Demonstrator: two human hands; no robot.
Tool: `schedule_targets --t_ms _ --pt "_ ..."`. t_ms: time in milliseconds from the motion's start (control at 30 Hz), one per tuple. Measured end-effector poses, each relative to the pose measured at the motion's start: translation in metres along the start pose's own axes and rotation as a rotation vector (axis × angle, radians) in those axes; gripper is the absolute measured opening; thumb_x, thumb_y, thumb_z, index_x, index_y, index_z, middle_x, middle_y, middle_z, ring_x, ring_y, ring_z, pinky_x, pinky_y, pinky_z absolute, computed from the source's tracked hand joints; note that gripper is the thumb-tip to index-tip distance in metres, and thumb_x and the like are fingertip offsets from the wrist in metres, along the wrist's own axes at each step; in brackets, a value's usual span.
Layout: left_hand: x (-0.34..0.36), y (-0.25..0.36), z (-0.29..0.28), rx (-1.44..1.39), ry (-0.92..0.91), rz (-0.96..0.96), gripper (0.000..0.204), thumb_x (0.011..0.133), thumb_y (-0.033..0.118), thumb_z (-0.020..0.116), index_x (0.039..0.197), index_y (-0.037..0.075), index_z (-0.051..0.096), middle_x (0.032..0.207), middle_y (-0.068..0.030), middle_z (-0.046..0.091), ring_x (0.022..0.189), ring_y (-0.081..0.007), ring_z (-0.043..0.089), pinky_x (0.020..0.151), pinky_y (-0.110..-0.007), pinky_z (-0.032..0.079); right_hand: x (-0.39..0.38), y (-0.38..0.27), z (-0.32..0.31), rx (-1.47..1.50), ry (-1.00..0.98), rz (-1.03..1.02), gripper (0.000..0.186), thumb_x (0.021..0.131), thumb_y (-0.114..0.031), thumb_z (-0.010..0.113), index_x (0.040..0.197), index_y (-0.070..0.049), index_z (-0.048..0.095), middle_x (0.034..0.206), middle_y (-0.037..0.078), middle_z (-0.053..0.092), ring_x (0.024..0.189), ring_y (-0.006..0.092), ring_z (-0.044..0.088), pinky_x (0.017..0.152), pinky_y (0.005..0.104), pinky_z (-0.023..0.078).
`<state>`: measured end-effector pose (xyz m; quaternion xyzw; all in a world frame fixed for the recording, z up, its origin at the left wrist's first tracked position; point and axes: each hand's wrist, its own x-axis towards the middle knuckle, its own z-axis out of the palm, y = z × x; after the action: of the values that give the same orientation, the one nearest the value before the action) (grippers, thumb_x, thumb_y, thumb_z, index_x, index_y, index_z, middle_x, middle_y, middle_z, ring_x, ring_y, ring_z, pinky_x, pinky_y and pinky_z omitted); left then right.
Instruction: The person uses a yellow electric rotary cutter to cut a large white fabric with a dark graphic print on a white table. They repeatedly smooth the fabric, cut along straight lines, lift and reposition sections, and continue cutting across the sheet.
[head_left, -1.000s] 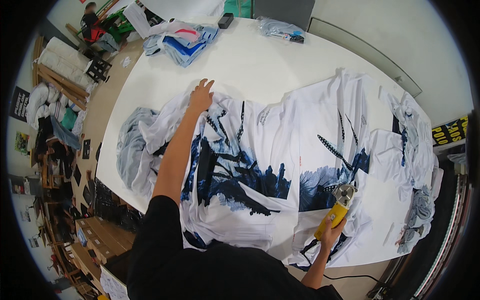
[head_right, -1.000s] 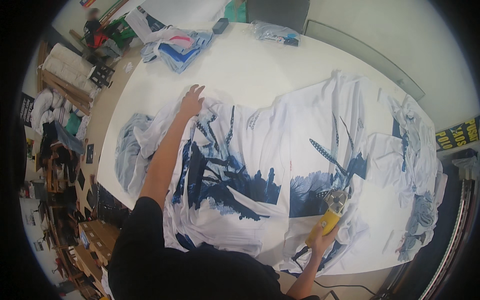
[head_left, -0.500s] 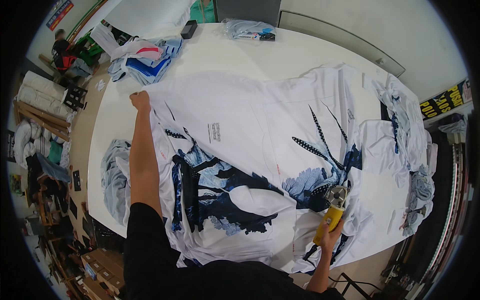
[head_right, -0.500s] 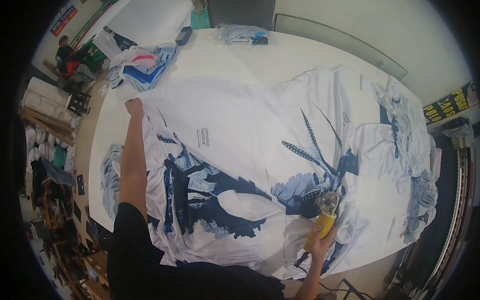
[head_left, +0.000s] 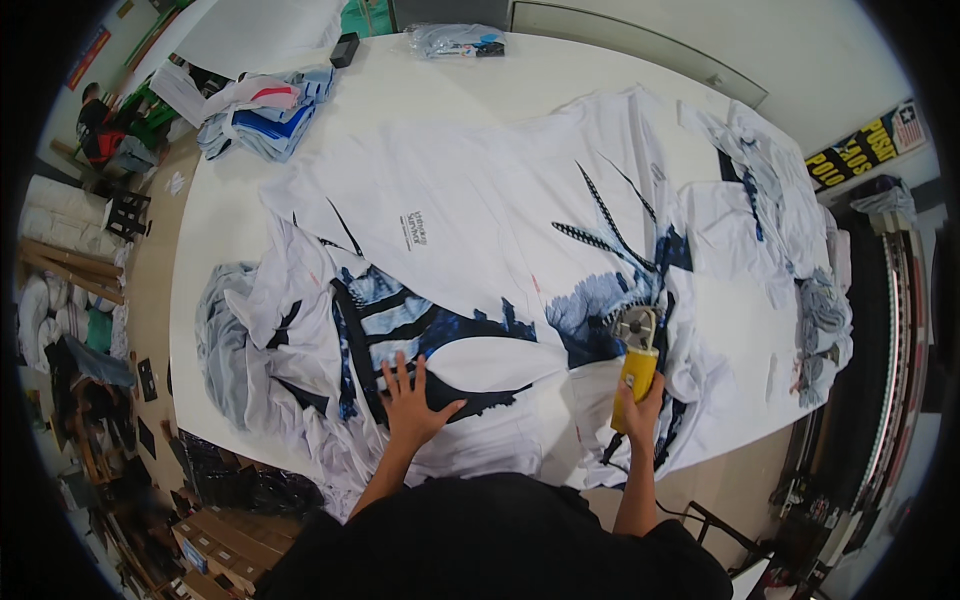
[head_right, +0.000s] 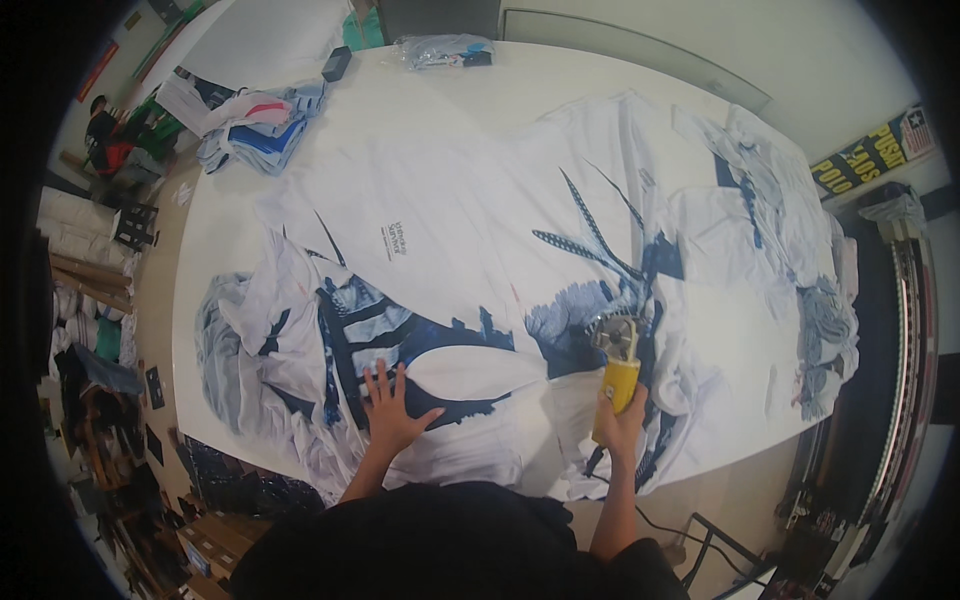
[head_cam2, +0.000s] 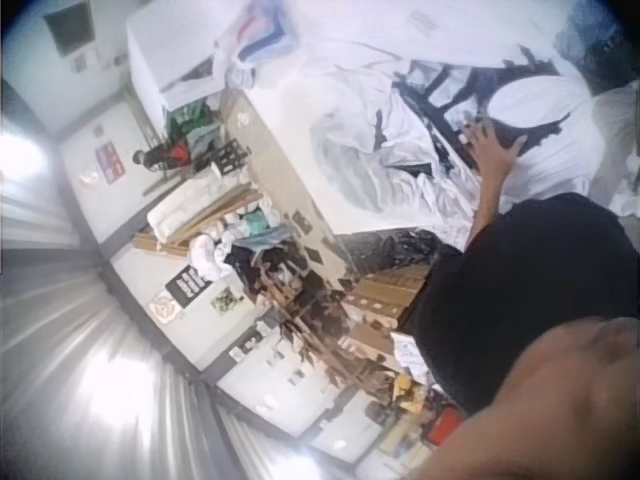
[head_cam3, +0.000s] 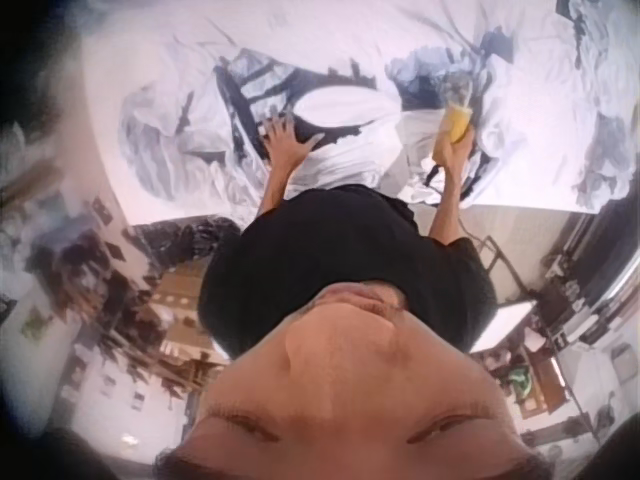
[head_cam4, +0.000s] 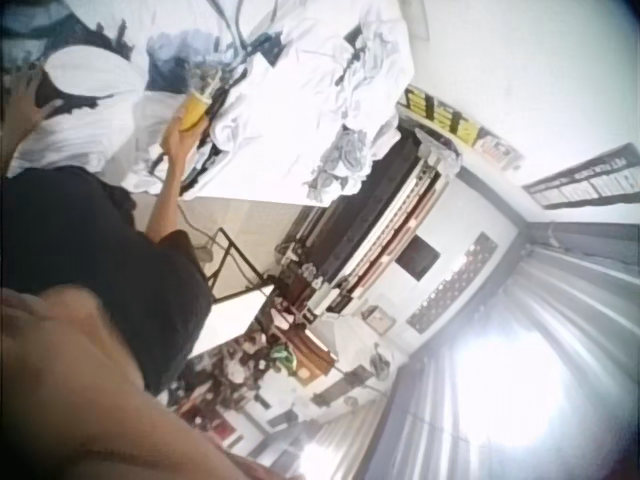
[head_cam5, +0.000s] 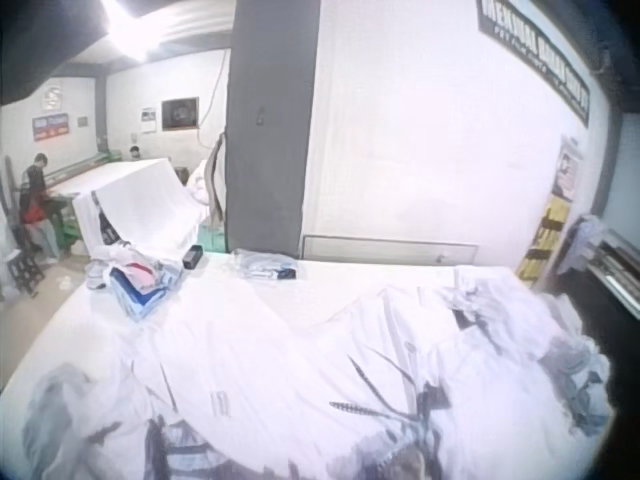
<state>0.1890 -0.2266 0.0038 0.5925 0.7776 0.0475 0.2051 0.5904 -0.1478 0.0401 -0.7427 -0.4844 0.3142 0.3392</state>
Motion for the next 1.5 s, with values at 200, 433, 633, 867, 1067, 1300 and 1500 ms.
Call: schedule_targets --t_ms 200,433,633,867,1067,1300,1500 --pt "-0.071 -0.003 0.015 -0.005 -0.1 -0.155 0.127 0.069 0.08 0.072 0.163 0.014 0.017 0.168 -0.025 -0.001 0.152 -0.0535 -0.003 0.099 -0.081 0.031 -0.032 -0.012 -0.007 -0.025 -0.065 0.014 0.053 0.084 -0.015 0.075 0.126 0.002 0.048 0.107 0.021 0.067 0.098 0.0315 0.068 0.087 0.0388 0.053" --pt "-0.101 0.005 0.007 0.041 -0.283 -0.154 0.118 0.079 0.071 0.07 0.163 0.01 0.013 0.16 -0.0415 0.004 0.143 -0.0676 0.014 0.101 -0.077 0.034 -0.072 0.032 -0.027 -0.058 -0.125 0.005 0.056 0.084 -0.017 0.073 0.128 0.003 0.046 0.112 0.026 0.066 0.105 0.0376 0.068 0.091 0.0413 0.052" --pt "-0.113 -0.008 0.01 0.006 -0.408 -0.112 0.111 0.083 0.074 0.062 0.161 0.008 0.02 0.156 -0.0467 0.01 0.138 -0.069 0.027 0.103 -0.072 0.038 -0.097 0.064 -0.049 -0.05 -0.042 -0.036 0.056 0.083 -0.015 0.074 0.128 0.004 0.046 0.108 0.024 0.067 0.099 0.0337 0.068 0.089 0.0402 0.053" --pt "-0.082 0.009 -0.008 0.025 -0.299 -0.044 0.094 0.084 0.065 0.065 0.149 0.002 0.044 0.134 -0.0357 0.057 0.118 -0.0533 0.061 0.102 -0.062 0.045 -0.118 0.08 -0.053 -0.061 0.039 -0.097 0.055 0.083 -0.02 0.077 0.124 0.003 0.048 0.105 0.021 0.067 0.094 0.0309 0.068 0.087 0.0394 0.053" --pt "-0.006 0.033 -0.01 -0.003 0.07 0.171 0.109 0.075 0.075 0.068 0.158 0.012 0.033 0.158 -0.0235 0.036 0.143 -0.0555 0.029 0.108 -0.076 0.026 -0.122 0.08 -0.05 -0.096 0.033 -0.102 0.058 0.083 -0.019 0.076 0.128 0.004 0.047 0.108 0.023 0.067 0.099 0.0331 0.068 0.089 0.0404 0.053" --pt "-0.03 0.01 0.033 0.005 -0.061 0.033 0.134 0.063 0.086 0.069 0.164 0.016 0.016 0.17 -0.02 -0.001 0.15 -0.0569 -0.01 0.101 -0.088 0.011 -0.13 0.07 -0.055 -0.091 0.028 -0.046 0.06 0.083 -0.019 0.075 0.13 0.006 0.046 0.111 0.026 0.068 0.102 0.0338 0.069 0.09 0.0411 0.053" --pt "-0.043 0.019 0.039 -0.039 -0.036 -0.012 0.137 0.061 0.085 0.072 0.164 0.014 0.017 0.169 -0.0223 -0.005 0.149 -0.0587 -0.01 0.1 -0.088 0.014 -0.134 0.078 -0.056 -0.044 0.045 -0.056 0.055 0.084 -0.016 0.074 0.126 0.005 0.047 0.103 0.021 0.067 0.095 0.0294 0.068 0.087 0.0399 0.053"
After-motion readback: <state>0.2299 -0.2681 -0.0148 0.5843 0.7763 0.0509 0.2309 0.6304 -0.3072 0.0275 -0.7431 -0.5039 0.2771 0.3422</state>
